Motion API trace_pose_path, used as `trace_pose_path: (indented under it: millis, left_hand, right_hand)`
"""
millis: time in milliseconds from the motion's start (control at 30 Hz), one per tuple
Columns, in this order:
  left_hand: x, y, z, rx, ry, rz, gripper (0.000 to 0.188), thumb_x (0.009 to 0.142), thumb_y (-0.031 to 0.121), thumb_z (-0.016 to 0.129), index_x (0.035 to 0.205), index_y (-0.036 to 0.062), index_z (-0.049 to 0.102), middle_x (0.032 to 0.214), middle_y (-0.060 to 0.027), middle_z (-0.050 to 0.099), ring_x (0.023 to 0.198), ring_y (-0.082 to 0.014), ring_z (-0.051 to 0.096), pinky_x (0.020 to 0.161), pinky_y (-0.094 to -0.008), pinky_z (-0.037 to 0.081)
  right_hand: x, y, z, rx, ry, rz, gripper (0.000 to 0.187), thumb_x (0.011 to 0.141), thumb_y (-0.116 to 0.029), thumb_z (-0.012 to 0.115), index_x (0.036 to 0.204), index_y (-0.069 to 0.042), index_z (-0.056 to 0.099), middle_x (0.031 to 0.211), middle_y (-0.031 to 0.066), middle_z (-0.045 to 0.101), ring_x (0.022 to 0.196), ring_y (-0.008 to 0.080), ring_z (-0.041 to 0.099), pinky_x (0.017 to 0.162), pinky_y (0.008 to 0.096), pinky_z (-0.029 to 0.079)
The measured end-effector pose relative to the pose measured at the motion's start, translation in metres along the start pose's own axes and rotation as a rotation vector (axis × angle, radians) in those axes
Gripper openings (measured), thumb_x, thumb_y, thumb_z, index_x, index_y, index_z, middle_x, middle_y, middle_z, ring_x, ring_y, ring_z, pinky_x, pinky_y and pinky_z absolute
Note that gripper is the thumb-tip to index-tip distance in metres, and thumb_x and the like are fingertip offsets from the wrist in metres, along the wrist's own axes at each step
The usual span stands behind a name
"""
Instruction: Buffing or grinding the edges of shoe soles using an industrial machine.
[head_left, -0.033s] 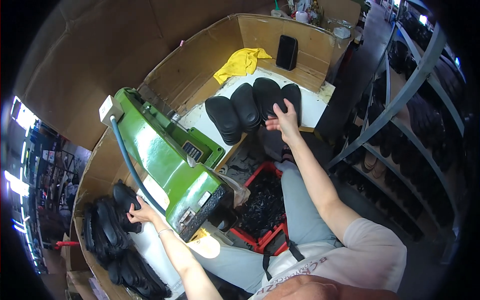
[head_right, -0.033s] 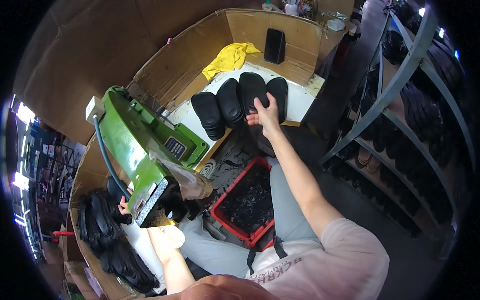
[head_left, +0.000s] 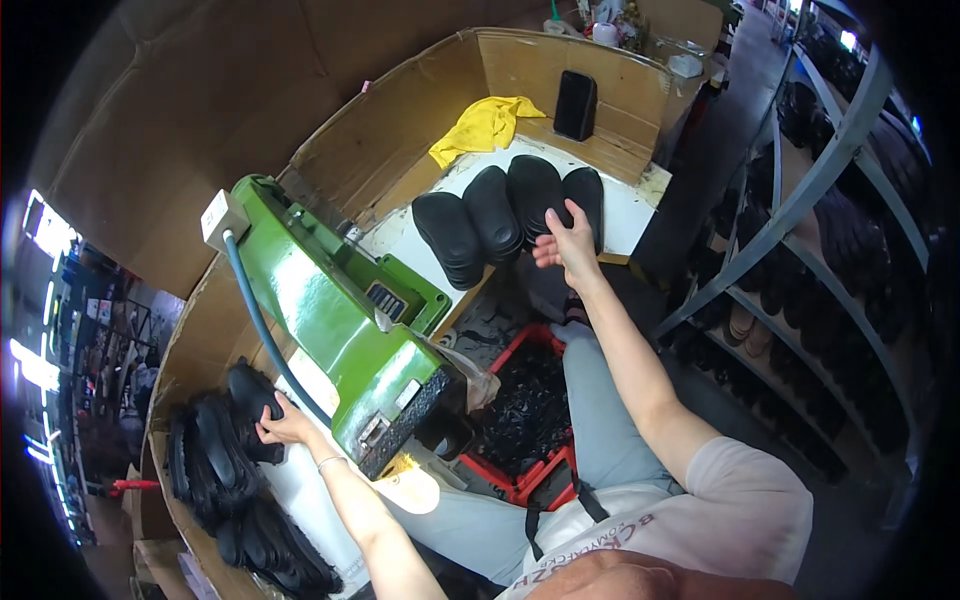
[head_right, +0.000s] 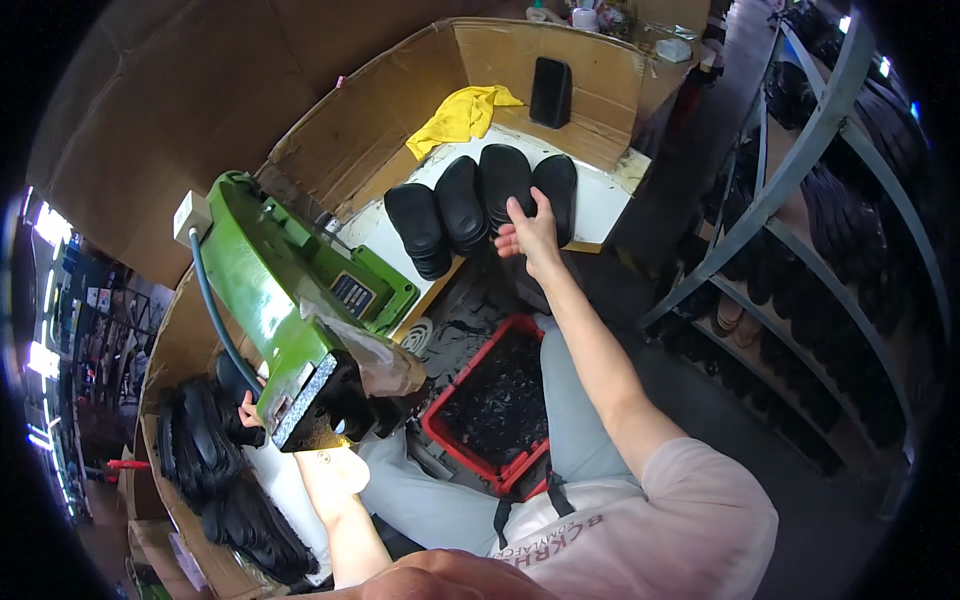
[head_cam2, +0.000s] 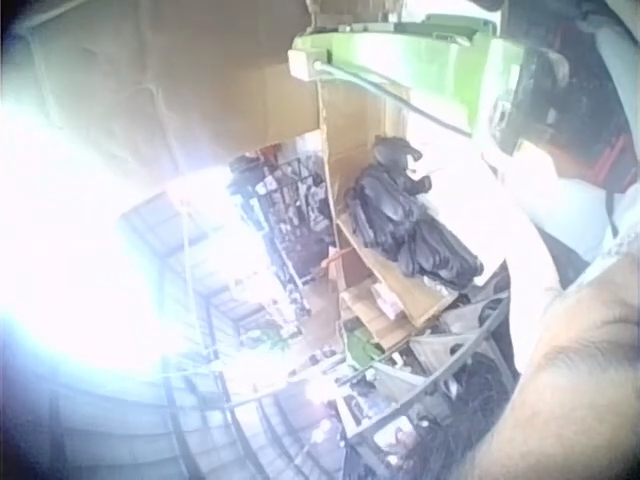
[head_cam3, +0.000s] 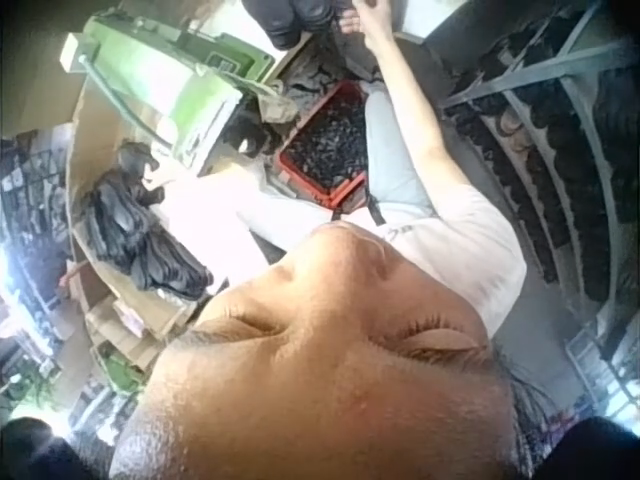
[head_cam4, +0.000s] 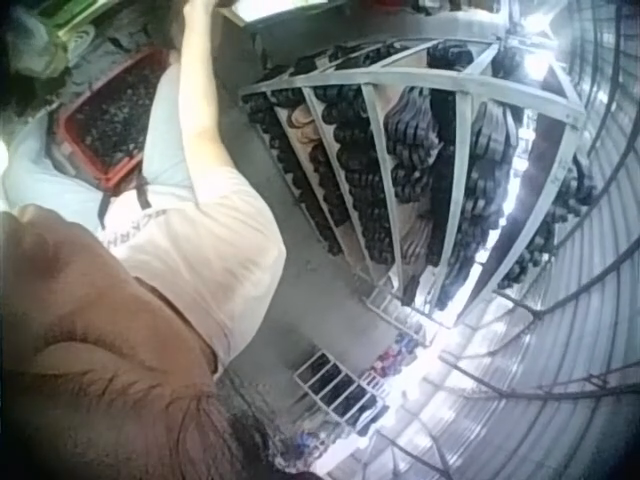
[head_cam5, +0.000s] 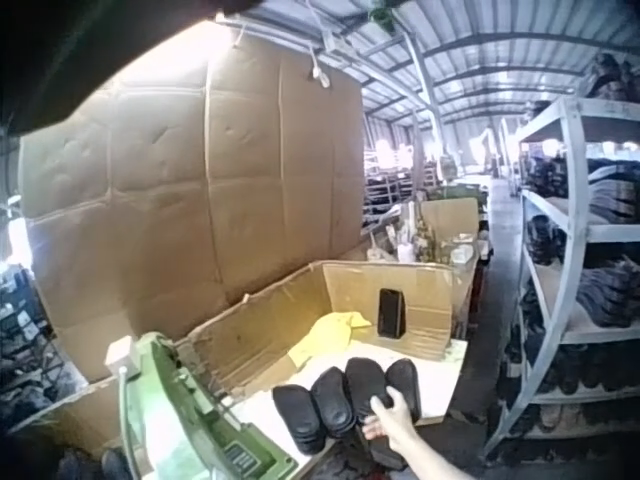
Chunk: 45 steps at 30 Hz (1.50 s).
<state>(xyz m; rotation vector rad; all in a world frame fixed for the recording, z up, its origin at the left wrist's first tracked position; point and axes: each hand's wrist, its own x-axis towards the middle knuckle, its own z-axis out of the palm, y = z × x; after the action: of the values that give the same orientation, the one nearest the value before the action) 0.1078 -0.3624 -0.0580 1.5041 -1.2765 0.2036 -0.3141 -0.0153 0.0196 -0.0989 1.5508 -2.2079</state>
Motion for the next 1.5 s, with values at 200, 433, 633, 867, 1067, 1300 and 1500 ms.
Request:
trace_pose_path:
  millis: [200,433,633,867,1067,1300,1500]
  left_hand:
    - [0.029,-0.066,-0.062,-0.188,-0.036,-0.118,0.035,0.061,0.024,0.085,0.082,0.003,0.066,0.101,-0.0165,0.058,0.093,-0.0283,0.055,0.087,-0.038,0.044]
    - [-0.065,0.07,-0.269,-0.854,-0.357,-0.186,0.079,0.066,0.003,0.072,0.134,0.0013,0.031,0.117,-0.0159,0.053,0.102,-0.0248,0.055,0.091,-0.0342,0.044]
    - [-0.123,0.071,-0.293,-1.395,-1.006,-0.42,0.094,0.062,0.011,0.075,0.139,0.0001,0.022,0.124,-0.0229,0.05,0.107,-0.0256,0.055,0.093,-0.0359,0.045]
    - [-0.202,0.14,-0.279,-1.231,-1.419,-0.687,0.031,0.084,0.001,0.061,0.114,-0.0051,0.055,0.106,-0.0087,0.062,0.093,-0.0114,0.056,0.083,-0.0269,0.047]
    - [-0.192,0.193,-0.257,-0.746,-1.288,-0.134,0.02,0.082,0.018,0.068,0.078,-0.0007,0.062,0.061,0.0014,0.055,0.056,-0.0036,0.041,0.049,-0.0219,0.035]
    - [-0.209,0.161,-0.259,-0.83,-1.136,-0.211,0.008,0.083,0.005,0.066,0.087,-0.0017,0.064,0.073,0.002,0.06,0.064,-0.0024,0.05,0.057,-0.0171,0.041]
    - [-0.206,0.163,-0.261,-0.952,-1.111,-0.307,0.016,0.082,0.002,0.066,0.097,-0.0031,0.061,0.082,-0.0021,0.062,0.071,-0.0049,0.056,0.064,-0.0179,0.046]
  right_hand:
    - [-0.057,0.024,0.007,-0.112,-0.123,-0.044,0.068,0.088,-0.021,0.062,0.141,-0.011,0.021,0.06,0.007,0.056,0.042,0.0122,0.052,0.034,0.0241,0.041]
    - [-0.155,0.103,-0.037,-0.139,-0.738,0.441,0.042,0.093,-0.025,0.053,0.124,0.0,0.04,0.095,0.0198,0.062,0.07,0.022,0.067,0.056,0.028,0.054]
    - [-0.226,0.096,-0.008,0.117,-0.934,0.644,0.072,0.078,-0.018,0.072,0.134,0.004,0.033,0.118,0.0186,0.056,0.105,0.0227,0.057,0.093,0.0327,0.044]
    - [-0.271,0.108,-0.081,-0.213,-0.76,0.587,0.046,0.065,0.005,0.074,0.108,0.001,0.059,0.1,0.0064,0.064,0.091,0.0155,0.06,0.083,0.0289,0.049]
    - [-0.299,0.108,-0.075,0.144,-0.625,0.642,0.058,0.072,0.009,0.069,0.125,-0.002,0.046,0.119,0.0058,0.053,0.108,0.0172,0.052,0.093,0.0302,0.043]
    - [-0.289,0.077,-0.102,0.044,-0.628,0.615,0.05,0.071,0.008,0.064,0.119,0.003,0.05,0.115,0.0103,0.057,0.105,0.0196,0.055,0.094,0.0328,0.043]
    - [-0.227,0.038,-0.11,0.059,-0.325,0.205,0.058,0.073,0.006,0.054,0.129,0.001,0.04,0.119,0.0132,0.053,0.109,0.0247,0.054,0.097,0.0386,0.042]
